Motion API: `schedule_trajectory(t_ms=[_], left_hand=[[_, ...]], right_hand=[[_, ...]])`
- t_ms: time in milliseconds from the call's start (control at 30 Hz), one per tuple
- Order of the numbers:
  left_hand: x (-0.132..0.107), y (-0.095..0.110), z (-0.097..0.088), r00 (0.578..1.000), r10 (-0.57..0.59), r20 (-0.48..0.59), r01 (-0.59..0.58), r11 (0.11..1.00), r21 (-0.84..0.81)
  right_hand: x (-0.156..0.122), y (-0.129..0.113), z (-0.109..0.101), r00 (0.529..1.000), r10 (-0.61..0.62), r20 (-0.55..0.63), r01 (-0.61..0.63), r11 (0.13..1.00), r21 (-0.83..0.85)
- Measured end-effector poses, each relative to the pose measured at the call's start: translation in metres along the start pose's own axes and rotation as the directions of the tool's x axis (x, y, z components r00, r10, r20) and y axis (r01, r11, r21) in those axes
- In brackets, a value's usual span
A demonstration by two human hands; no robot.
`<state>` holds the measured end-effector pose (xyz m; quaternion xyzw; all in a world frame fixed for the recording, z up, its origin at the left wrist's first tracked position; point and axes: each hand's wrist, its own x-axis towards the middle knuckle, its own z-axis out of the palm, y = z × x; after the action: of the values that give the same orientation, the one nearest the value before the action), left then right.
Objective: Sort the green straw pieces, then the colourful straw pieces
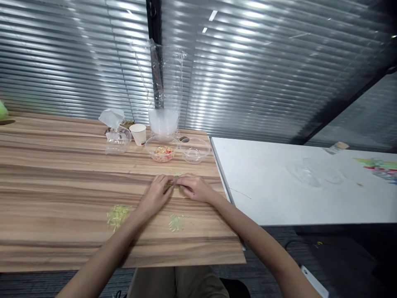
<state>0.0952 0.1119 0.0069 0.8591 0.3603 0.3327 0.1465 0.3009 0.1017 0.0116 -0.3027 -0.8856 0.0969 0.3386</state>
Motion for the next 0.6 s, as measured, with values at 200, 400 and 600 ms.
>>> schedule_trajectory(t_ms=[200, 400, 600], left_hand=[[0.0002, -0.0008, -0.0007, 1.000, -0.012, -0.013, 0.012, 0.999, 0.029], [0.0006, 0.0003, -0.0010, 1.000, -0.004, 0.012, 0.003, 0.999, 0.044], [-0.0005, 0.0018, -0.0017, 1.000, 0.017, 0.011, -0.017, 0.998, 0.067]], right_hand=[[-0.0012, 0.0006, -0.0015, 1.000, 0.017, 0.004, -0.017, 1.000, 0.006], [-0.0038, 0.0039, -0.0016, 0.999, 0.032, 0.015, -0.032, 0.999, -0.002], [-0.0035, 0.0041, -0.0016, 0.999, 0.041, 0.015, -0.041, 0.999, -0.022]])
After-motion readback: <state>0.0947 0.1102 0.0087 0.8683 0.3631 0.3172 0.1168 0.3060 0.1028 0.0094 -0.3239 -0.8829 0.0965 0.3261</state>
